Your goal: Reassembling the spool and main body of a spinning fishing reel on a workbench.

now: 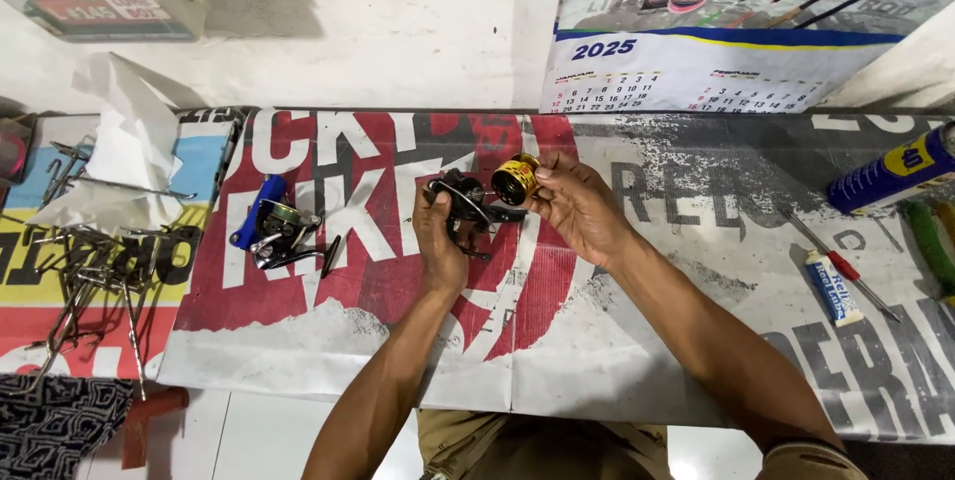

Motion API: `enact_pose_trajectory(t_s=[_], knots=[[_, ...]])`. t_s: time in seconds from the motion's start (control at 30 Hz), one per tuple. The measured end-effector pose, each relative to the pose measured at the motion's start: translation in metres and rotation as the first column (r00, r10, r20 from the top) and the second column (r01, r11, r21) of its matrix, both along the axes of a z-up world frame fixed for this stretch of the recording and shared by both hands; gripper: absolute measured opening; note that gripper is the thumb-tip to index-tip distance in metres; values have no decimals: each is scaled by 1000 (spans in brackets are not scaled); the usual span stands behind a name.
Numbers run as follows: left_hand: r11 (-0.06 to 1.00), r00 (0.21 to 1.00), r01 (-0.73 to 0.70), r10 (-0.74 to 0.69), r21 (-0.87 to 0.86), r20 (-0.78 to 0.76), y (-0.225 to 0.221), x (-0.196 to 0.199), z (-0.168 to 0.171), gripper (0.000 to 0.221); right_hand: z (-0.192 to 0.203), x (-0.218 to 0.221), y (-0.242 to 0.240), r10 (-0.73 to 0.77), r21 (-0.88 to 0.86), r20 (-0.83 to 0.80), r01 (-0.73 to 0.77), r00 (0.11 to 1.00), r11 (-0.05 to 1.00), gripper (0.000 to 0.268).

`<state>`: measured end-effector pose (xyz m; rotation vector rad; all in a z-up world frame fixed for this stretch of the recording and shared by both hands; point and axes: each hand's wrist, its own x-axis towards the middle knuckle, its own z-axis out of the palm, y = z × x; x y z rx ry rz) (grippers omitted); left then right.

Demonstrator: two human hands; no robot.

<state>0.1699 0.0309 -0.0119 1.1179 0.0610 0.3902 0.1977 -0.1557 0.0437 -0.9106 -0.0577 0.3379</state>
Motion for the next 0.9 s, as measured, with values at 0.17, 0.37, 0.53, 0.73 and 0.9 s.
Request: enact_pose_trajectory(t_s=[0.17, 0.37, 0.53, 0.73, 0.9], knots=[[998, 997, -37, 34, 41, 68, 5, 3, -8, 16, -6, 0, 3, 0, -8, 10, 0, 1000, 1000, 11], [995, 992, -84, 79, 51, 103, 0, -5, 16, 21, 3, -4, 6, 3, 65, -37, 0, 999, 998, 11], [989, 986, -117, 105, 90, 132, 1, -9, 23, 28, 5, -6, 10, 27, 117, -67, -19, 997, 993, 7], [986, 982, -135, 121, 94, 145, 0, -10, 24, 34, -24, 4, 3, 15, 73, -47, -12, 999, 997, 11], [977, 975, -172, 150, 125, 166, 7, -2, 9, 34, -25, 2, 1, -14, -56, 97, 20, 995, 998, 19]])
